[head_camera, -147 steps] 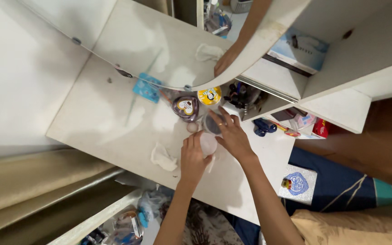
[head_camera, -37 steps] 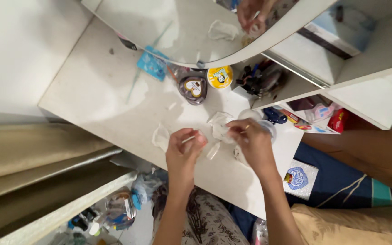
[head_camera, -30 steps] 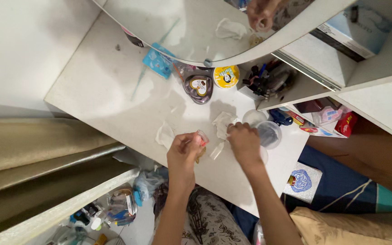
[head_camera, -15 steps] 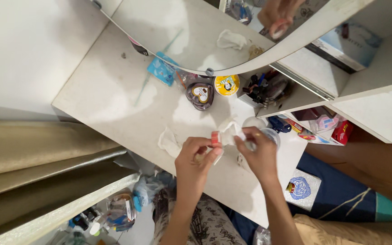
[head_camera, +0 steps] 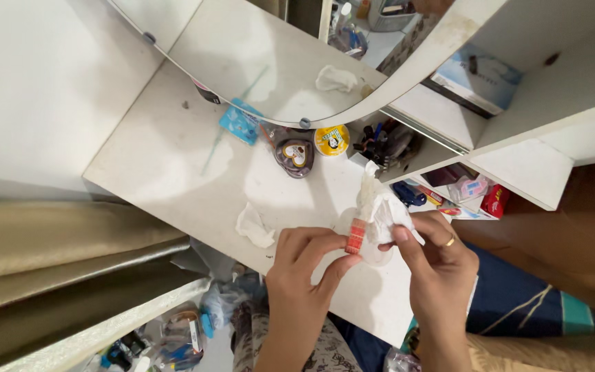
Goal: The person sorts through various items on a cluttered vanity and floor, including a medicine bottle, plastic bags, and hair accessories. They pick up and inspect items, wipe containers with a tissue, and place objects into bags or back onto the surface.
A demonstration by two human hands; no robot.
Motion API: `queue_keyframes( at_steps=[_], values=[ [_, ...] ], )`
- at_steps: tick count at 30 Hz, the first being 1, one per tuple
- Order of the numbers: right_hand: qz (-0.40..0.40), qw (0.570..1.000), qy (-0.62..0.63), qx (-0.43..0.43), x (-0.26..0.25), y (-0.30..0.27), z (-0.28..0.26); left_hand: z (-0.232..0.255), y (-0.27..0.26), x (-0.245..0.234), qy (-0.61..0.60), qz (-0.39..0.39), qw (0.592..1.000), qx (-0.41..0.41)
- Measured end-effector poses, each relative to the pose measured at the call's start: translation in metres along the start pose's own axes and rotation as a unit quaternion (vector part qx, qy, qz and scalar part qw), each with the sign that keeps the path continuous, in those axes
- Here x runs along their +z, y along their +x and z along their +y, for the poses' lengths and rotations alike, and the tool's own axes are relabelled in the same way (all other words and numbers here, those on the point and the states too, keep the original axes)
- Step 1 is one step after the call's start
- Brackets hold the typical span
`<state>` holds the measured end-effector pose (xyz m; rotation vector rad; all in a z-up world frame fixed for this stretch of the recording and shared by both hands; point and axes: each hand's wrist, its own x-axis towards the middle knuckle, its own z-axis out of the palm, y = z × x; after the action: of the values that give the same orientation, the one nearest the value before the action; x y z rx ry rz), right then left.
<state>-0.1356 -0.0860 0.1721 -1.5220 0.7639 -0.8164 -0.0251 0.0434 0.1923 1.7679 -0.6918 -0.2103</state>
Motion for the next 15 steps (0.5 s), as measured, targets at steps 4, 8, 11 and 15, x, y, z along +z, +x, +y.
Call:
queue_keyframes(
  at_steps=[4,8,11,15],
  values=[
    [0.011,1.000,-0.006,-0.009,0.000,-0.007,-0.016,0.009,-0.001,-0.007,-0.066,-0.010,0.997,-0.043],
    [0.028,0.999,-0.014,0.001,-0.003,-0.011,-0.024,0.011,-0.002,-0.010,-0.148,-0.042,0.980,-0.127],
    [0.024,1.000,0.006,-0.013,-0.006,-0.012,-0.029,0.010,-0.005,-0.010,-0.212,-0.059,0.964,-0.151],
    [0.032,0.999,-0.013,0.009,-0.007,-0.016,-0.033,0.009,-0.009,-0.010,-0.306,-0.060,0.929,-0.200]
  ],
)
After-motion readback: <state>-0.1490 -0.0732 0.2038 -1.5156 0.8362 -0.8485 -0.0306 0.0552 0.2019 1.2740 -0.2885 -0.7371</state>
